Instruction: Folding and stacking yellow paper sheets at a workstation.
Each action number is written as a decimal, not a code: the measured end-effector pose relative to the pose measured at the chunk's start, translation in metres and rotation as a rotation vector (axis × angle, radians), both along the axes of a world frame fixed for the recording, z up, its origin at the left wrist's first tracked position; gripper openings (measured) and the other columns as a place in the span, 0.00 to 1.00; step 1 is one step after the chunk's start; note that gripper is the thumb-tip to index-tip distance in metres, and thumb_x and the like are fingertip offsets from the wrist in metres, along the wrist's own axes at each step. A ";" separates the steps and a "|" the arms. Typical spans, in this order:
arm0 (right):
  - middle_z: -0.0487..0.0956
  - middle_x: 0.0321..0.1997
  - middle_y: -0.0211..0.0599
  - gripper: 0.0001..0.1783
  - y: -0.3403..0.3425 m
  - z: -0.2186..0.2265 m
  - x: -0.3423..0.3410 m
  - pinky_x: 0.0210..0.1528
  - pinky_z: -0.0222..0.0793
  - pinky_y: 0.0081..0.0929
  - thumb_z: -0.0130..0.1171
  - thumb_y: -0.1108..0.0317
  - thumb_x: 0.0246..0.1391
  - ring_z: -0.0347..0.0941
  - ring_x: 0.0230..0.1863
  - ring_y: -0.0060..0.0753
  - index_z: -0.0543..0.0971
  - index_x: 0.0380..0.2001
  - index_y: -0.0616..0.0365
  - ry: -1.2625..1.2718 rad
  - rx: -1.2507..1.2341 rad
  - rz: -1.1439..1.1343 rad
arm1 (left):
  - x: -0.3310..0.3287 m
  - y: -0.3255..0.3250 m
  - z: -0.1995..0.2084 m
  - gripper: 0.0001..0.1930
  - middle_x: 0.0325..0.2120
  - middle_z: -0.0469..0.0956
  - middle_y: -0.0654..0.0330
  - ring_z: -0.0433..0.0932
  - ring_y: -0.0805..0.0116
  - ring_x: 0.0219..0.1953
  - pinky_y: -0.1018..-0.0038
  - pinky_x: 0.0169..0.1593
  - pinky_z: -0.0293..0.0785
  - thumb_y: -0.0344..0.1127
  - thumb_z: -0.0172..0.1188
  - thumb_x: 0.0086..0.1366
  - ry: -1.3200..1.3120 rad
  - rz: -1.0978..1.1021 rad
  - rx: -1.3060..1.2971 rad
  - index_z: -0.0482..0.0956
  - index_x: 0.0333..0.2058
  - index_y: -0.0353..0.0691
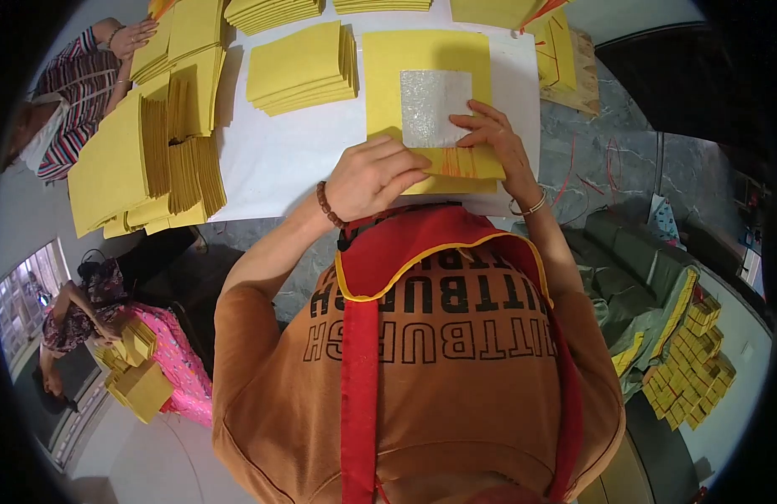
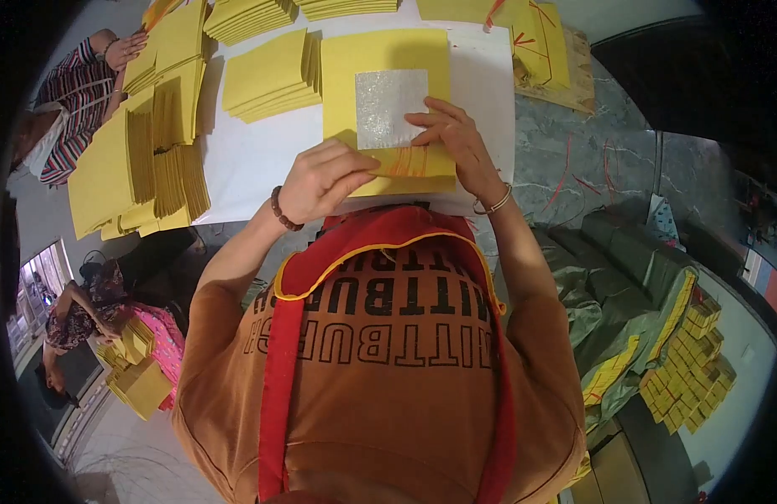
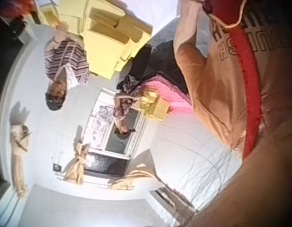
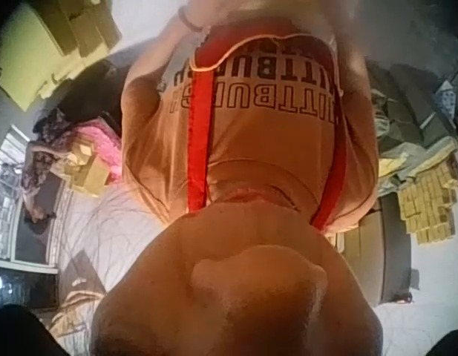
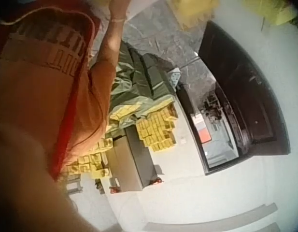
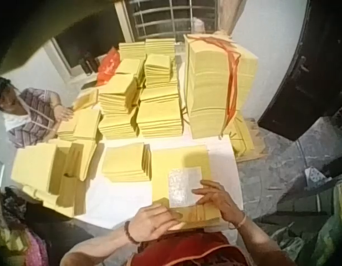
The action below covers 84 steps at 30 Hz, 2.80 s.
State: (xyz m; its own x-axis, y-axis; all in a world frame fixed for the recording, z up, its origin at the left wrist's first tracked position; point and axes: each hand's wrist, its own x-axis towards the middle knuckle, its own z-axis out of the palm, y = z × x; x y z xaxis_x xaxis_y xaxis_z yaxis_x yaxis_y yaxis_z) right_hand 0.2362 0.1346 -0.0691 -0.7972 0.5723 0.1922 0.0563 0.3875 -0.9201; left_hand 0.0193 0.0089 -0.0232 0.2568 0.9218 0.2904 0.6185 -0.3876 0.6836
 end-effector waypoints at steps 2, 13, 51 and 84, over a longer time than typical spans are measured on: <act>0.76 0.50 0.37 0.29 -0.001 0.000 -0.001 0.64 0.44 0.36 0.28 0.55 0.62 0.55 0.62 0.42 0.79 0.31 0.58 0.016 0.007 -0.007 | -0.001 0.003 0.002 0.07 0.24 0.75 0.56 0.73 0.59 0.27 0.69 0.32 0.70 0.34 0.56 0.58 -0.058 0.009 -0.049 0.77 0.31 0.37; 0.75 0.50 0.37 0.29 -0.001 -0.003 -0.001 0.64 0.44 0.36 0.28 0.54 0.62 0.55 0.62 0.42 0.78 0.28 0.58 -0.006 0.007 -0.021 | -0.001 0.006 -0.001 0.08 0.24 0.76 0.54 0.75 0.57 0.27 0.68 0.31 0.71 0.33 0.53 0.60 -0.121 0.065 -0.142 0.78 0.30 0.35; 0.74 0.52 0.33 0.29 -0.003 -0.004 -0.002 0.64 0.47 0.34 0.29 0.54 0.57 0.54 0.63 0.36 0.76 0.45 0.60 -0.131 -0.041 -0.092 | -0.020 0.024 -0.007 0.11 0.17 0.72 0.61 0.65 0.79 0.19 0.78 0.23 0.63 0.35 0.54 0.62 -0.370 0.201 -0.593 0.77 0.32 0.32; 0.71 0.55 0.27 0.20 0.000 0.040 0.006 0.61 0.44 0.44 0.59 0.61 0.42 0.60 0.60 0.36 0.77 0.44 0.40 -0.292 0.691 -0.001 | -0.023 -0.012 -0.009 0.23 0.50 0.70 0.62 0.68 0.62 0.49 0.65 0.47 0.61 0.31 0.53 0.51 0.545 0.149 0.255 0.74 0.48 0.54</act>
